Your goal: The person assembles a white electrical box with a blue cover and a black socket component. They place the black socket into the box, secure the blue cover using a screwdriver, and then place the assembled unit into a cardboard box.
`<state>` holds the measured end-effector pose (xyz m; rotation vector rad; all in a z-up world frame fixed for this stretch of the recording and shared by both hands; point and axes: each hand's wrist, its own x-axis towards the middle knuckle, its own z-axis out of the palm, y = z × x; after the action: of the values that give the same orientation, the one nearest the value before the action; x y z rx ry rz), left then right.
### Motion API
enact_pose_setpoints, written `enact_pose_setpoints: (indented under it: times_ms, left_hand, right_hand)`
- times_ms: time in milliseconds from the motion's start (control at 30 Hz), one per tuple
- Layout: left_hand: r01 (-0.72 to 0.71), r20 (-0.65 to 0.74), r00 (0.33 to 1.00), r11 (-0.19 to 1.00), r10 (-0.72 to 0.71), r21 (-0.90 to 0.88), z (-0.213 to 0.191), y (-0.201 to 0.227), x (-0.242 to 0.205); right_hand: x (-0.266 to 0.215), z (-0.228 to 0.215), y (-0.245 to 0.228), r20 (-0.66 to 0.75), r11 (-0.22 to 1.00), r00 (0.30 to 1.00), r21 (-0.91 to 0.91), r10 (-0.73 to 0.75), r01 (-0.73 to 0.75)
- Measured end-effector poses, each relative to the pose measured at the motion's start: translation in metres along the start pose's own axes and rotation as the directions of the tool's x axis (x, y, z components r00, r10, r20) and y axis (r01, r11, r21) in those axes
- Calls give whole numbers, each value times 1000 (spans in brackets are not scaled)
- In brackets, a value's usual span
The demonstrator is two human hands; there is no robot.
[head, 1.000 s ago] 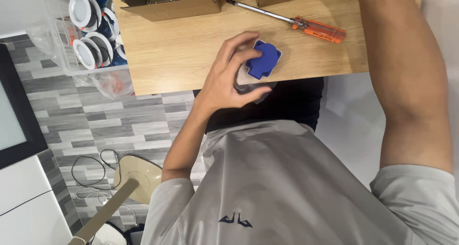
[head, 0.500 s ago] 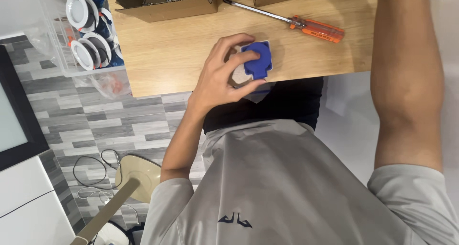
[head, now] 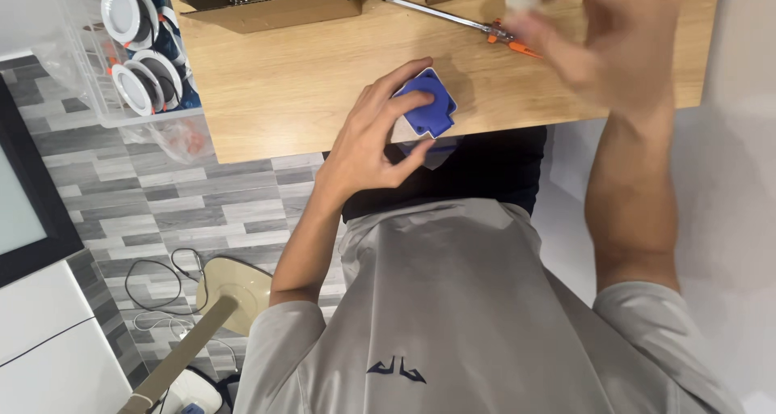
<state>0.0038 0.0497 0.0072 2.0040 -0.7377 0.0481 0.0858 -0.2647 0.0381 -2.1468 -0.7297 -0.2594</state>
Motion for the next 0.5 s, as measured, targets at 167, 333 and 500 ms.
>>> enact_pose_setpoints:
  times_ms: [167,333,500]
  left_hand:
    - [-12,-29,1000,998,10,-59,0,0,1]
    - [-16,-75,997,998,11,-66,8,-4,-3]
    - [-25,-144,990,994,9,-107,15,-8,-5]
  right_hand:
    - [-14,20,-31,5,911,1000,412,1,-3]
    - [-40,31,-37,31,922,998,382,60,-67]
    - [-57,44,-43,53,918,987,361,153,-161]
